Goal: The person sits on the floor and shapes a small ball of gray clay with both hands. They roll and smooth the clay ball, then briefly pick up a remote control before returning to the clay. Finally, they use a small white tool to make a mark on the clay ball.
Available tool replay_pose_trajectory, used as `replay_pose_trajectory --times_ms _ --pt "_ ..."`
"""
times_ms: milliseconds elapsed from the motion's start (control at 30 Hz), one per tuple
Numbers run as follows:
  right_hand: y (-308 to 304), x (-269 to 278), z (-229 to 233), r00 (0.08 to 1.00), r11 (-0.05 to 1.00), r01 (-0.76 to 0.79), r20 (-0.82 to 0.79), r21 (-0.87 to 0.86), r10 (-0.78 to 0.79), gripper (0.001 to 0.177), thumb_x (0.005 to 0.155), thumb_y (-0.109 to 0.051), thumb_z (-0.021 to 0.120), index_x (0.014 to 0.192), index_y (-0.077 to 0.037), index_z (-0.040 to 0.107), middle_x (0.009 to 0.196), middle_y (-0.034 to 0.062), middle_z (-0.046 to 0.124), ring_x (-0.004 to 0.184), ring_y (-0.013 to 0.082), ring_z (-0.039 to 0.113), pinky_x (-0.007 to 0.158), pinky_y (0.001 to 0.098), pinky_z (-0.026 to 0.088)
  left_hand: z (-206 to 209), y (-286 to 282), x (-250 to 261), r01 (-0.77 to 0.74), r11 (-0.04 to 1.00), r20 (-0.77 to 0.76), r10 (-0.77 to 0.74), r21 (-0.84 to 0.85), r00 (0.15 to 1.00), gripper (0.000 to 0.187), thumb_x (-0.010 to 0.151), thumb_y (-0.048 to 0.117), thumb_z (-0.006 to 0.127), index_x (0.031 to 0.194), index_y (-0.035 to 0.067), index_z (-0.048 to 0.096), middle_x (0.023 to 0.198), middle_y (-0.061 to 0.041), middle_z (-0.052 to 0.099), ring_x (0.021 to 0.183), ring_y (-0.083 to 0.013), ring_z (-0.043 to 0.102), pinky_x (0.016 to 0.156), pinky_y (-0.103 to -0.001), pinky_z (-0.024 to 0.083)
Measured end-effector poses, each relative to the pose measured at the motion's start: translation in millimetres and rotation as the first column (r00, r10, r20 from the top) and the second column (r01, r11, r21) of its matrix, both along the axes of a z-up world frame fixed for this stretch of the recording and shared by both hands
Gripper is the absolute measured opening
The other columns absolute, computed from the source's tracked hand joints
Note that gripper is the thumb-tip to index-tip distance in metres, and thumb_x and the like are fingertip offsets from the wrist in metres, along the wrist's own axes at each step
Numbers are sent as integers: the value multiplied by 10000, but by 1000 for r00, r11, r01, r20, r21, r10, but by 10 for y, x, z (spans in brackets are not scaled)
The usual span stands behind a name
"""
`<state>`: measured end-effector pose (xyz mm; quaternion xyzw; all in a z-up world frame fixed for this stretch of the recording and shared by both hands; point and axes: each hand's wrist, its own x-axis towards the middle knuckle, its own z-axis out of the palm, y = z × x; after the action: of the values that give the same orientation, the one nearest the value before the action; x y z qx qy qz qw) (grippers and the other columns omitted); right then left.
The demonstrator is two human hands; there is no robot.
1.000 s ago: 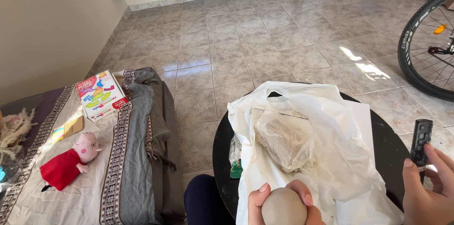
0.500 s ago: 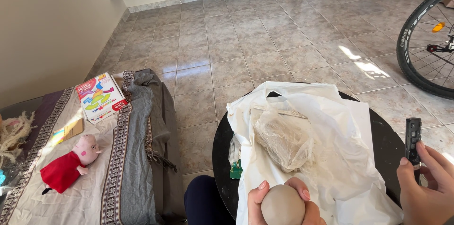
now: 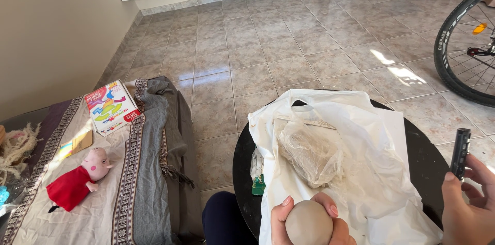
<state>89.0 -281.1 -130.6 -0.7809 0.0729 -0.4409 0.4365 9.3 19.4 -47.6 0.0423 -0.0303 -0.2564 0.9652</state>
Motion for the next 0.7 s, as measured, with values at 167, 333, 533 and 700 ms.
replay_pose_trajectory --times_ms 167,333,533,700 --pt "141 -38 200 1000 991 10 14 135 -12 373 1069 52 648 1431 44 556 1249 160 639 993 160 649 856 269 525 -8 8 2 0 1000 -15 0 -1 1000 642 926 642 348 1091 30 448 601 -109 419 536 -197 362 529 -358 315" --pt "51 -25 113 998 995 -9 58 95 4 306 1129 64 587 1430 68 528 1319 186 620 1098 185 660 933 277 549 91 13 -13 -41 997 45 45 -69 998 626 937 652 331 1100 61 461 580 -95 407 523 -194 347 495 -357 295" --pt "106 -66 182 998 995 -46 40 87 42 285 1159 61 590 1432 101 520 1335 214 619 1031 193 669 926 281 542 97 30 -3 -32 996 -20 30 -79 999 621 937 660 323 1093 77 471 590 -116 421 495 -203 334 468 -354 275" --pt "180 -89 301 999 995 -33 7 89 32 350 1133 34 625 1460 100 519 1302 212 642 1009 182 660 886 268 519 80 13 -3 -33 996 -44 30 -81 999 618 946 656 322 1097 77 474 589 -114 414 491 -200 323 462 -353 266"
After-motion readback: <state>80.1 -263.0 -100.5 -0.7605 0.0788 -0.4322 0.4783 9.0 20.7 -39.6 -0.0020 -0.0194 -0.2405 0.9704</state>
